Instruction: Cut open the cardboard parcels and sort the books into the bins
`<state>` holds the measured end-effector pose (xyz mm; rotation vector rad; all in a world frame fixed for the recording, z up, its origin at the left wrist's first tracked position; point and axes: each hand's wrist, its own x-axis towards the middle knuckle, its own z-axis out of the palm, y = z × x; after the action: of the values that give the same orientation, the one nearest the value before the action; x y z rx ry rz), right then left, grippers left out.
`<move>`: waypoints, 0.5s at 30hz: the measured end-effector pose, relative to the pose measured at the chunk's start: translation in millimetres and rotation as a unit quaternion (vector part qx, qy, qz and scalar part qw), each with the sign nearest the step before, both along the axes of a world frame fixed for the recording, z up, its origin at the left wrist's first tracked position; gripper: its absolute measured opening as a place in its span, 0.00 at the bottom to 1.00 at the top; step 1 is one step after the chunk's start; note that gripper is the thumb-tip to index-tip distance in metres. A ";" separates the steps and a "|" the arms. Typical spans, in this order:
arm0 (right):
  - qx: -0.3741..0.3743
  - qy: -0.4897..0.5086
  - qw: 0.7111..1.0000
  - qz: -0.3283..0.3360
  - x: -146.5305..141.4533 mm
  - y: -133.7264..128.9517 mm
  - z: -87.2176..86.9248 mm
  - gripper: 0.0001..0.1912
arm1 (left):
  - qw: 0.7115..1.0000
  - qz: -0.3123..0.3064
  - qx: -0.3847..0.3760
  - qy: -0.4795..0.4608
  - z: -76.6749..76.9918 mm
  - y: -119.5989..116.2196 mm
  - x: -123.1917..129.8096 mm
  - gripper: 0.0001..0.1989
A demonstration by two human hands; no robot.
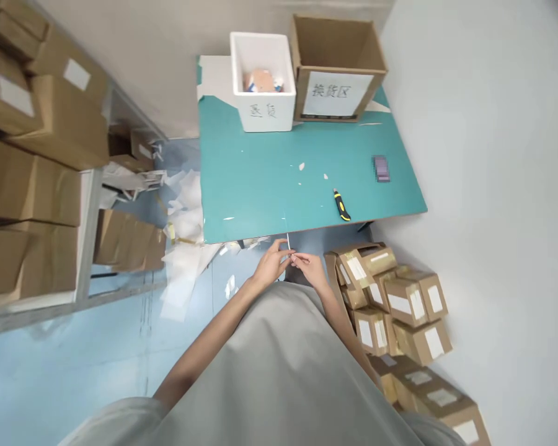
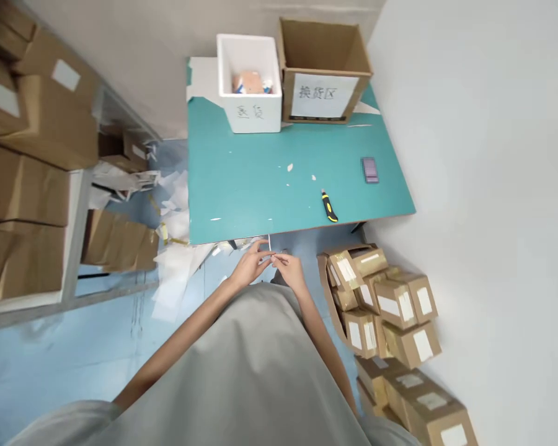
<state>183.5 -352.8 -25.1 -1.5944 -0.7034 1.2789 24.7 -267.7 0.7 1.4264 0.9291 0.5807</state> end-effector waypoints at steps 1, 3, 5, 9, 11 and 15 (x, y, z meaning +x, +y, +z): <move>0.001 -0.003 1.000 0.022 2.9 16.8 2.6 0.22 | 1.000 0.026 0.008 -0.005 2.1 10.2 -0.3 0.09; -0.001 -0.001 0.998 0.059 7.8 47.9 8.5 0.22 | 0.998 0.058 0.015 -0.003 5.2 27.1 -0.1 0.08; -0.010 0.009 0.996 0.084 10.8 75.3 14.1 0.23 | 0.995 0.101 -0.012 -0.003 6.9 39.0 0.9 0.08; -0.019 0.032 0.992 0.120 6.1 118.8 20.7 0.23 | 0.970 0.231 -0.079 -0.006 8.8 51.2 -1.8 0.12; -0.014 0.039 0.990 0.134 -3.3 135.5 21.5 0.22 | 0.961 0.262 -0.082 0.008 9.4 56.2 -8.6 0.15; 0.004 0.020 0.990 0.139 -30.2 163.7 21.3 0.18 | 0.950 0.286 -0.121 -0.001 5.0 73.3 -31.4 0.23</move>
<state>153.3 -189.1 -3.8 -1.4967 -0.9293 1.5023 -6.7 -194.4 5.7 0.9265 1.3754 0.8599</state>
